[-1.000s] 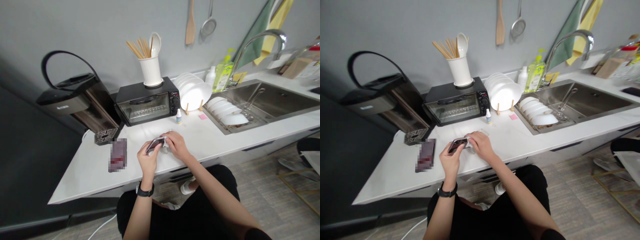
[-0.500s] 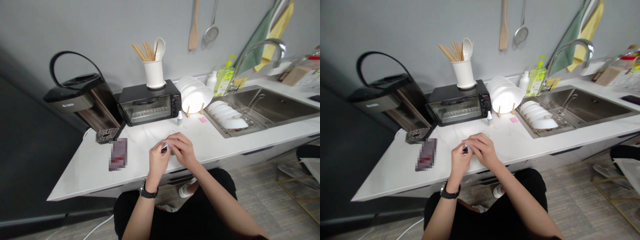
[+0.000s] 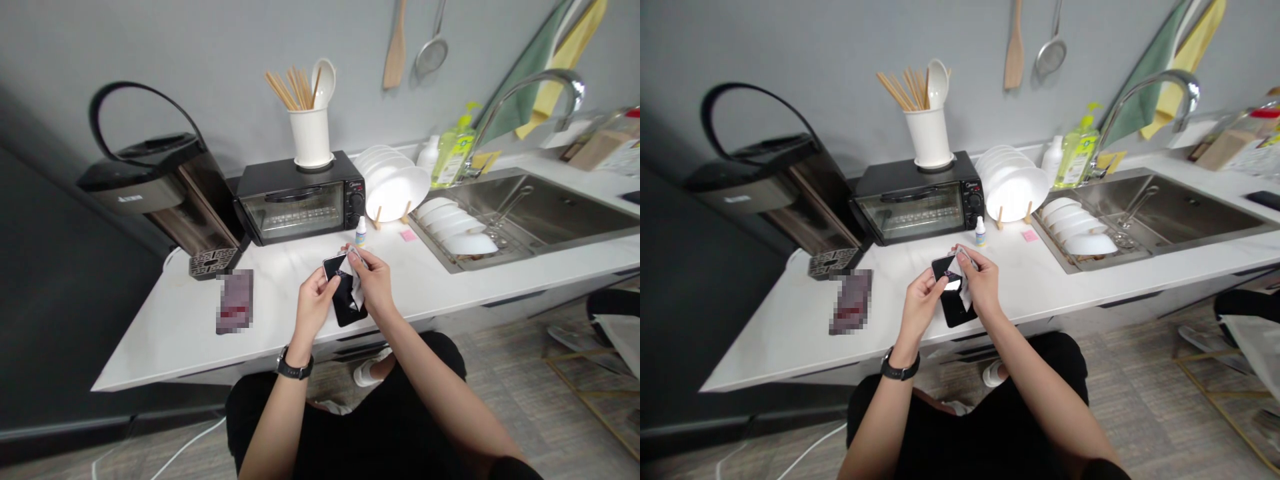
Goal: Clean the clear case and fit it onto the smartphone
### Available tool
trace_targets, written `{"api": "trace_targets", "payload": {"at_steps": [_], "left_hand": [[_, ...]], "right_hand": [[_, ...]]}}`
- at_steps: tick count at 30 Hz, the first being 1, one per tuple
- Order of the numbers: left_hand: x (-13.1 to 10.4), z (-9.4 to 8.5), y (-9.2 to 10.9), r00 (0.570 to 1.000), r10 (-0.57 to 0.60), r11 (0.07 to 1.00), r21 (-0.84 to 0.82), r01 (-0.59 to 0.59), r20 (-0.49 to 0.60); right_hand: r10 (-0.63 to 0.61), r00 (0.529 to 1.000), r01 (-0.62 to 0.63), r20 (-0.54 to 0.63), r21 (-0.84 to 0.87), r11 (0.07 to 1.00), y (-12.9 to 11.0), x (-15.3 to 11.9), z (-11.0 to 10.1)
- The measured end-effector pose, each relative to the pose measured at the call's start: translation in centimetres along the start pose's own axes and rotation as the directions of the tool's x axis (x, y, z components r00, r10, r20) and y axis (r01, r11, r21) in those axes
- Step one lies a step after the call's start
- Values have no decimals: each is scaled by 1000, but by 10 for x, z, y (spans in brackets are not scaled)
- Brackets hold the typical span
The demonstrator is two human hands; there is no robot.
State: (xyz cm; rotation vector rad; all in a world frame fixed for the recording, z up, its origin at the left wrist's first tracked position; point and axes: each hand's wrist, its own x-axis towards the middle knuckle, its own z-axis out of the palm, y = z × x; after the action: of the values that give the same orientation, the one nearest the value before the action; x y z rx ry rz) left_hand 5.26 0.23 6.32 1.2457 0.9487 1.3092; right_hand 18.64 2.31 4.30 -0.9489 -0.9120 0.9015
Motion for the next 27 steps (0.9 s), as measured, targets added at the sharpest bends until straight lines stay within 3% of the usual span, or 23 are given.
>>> {"api": "trace_targets", "payload": {"at_steps": [2, 4, 7, 9, 10, 11, 15, 20, 21, 24, 25, 27], "left_hand": [[-4, 1, -2, 1000, 19, 1000, 17, -19, 11], [-9, 2, -5, 999, 47, 992, 119, -47, 4], [-14, 2, -11, 995, 95, 960, 265, -93, 4], [-17, 2, -14, 993, 114, 948, 300, -110, 2], [-18, 1, -16, 993, 121, 944, 309, -115, -1], [-19, 1, -17, 992, 128, 939, 323, -120, -4], [-20, 1, -19, 987, 157, 915, 379, -139, -15], [-20, 4, -15, 978, 200, 871, 466, -153, -52], [-20, 4, -14, 977, 207, 866, 474, -157, -55], [-22, 4, -10, 976, 214, 862, 478, -167, -44], [-22, 4, -10, 976, 214, 860, 481, -169, -39], [-22, 3, -9, 976, 215, 852, 496, -169, -36]], "right_hand": [[-127, 992, 127, 10, -88, 988, -4, -3, 1], [-334, 935, 353, 118, -243, 903, -10, -5, -1], [-522, 746, 663, 414, -383, 643, -16, -2, -11], [-520, 632, 770, 575, -395, 500, -17, 3, -20], [-506, 604, 793, 616, -403, 456, -18, 6, -24], [-491, 600, 798, 632, -422, 431, -18, 8, -28], [-495, 653, 756, 573, -524, 391, -17, 4, -28], [-521, 495, 869, 695, -404, 287, -14, -3, -19], [-521, 509, 861, 685, -411, 300, -13, -2, -19], [-531, 668, 741, 521, -531, 411, -13, -1, -22], [-534, 699, 710, 477, -554, 435, -12, -1, -22], [-533, 679, 730, 505, -537, 422, -13, -4, -22]]}}
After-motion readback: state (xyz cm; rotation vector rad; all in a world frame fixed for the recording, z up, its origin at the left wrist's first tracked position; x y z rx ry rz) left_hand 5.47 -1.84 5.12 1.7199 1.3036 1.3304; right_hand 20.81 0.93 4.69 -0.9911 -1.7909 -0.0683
